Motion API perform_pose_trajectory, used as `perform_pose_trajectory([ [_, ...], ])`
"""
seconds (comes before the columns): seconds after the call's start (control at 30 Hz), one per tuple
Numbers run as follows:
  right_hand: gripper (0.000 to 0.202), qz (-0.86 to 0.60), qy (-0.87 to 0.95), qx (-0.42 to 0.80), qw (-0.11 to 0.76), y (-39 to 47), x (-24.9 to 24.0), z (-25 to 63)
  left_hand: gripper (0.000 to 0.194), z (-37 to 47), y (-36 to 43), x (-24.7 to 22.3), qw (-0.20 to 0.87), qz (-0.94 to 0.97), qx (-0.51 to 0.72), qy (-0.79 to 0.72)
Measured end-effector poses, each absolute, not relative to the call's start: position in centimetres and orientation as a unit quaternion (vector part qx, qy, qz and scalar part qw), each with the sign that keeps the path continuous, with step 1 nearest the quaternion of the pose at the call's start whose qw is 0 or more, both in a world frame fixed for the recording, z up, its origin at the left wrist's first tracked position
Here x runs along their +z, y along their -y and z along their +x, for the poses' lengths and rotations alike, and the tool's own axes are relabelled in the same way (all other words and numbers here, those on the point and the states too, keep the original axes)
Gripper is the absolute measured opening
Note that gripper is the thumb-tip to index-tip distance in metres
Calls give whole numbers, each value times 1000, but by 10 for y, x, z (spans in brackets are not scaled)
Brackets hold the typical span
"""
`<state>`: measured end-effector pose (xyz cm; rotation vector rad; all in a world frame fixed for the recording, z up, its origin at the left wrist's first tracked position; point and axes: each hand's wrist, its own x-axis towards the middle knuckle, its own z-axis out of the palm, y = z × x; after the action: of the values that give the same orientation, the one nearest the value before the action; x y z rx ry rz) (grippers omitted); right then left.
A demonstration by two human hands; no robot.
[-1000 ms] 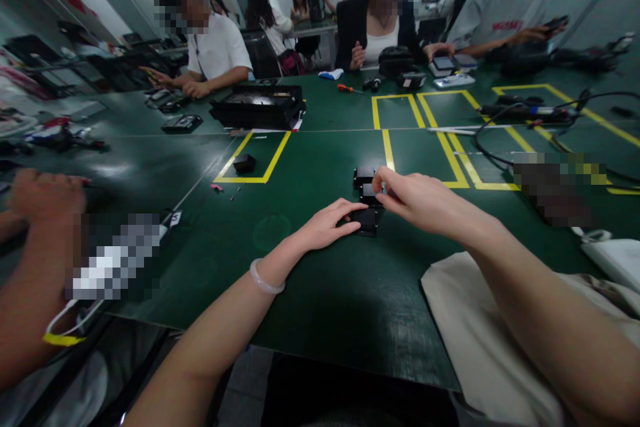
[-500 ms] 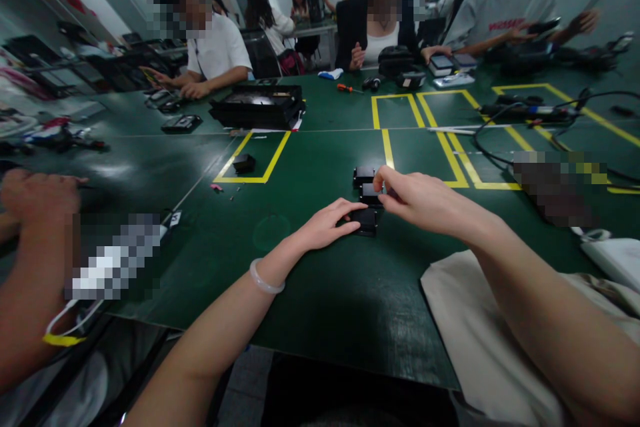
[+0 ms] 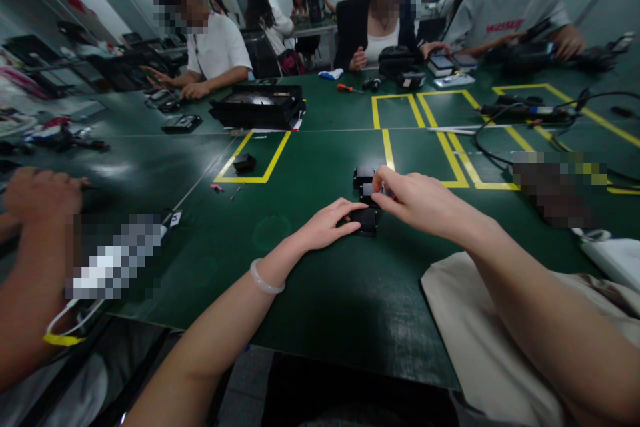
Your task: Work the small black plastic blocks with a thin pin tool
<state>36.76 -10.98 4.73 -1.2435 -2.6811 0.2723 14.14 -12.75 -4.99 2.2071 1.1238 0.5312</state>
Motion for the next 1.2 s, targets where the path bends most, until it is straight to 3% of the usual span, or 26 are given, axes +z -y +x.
perform_pose_trajectory([
  [1.2,21,-405,907,93,74,111,48,367,44,141,127,-52,298,833,200,-421],
])
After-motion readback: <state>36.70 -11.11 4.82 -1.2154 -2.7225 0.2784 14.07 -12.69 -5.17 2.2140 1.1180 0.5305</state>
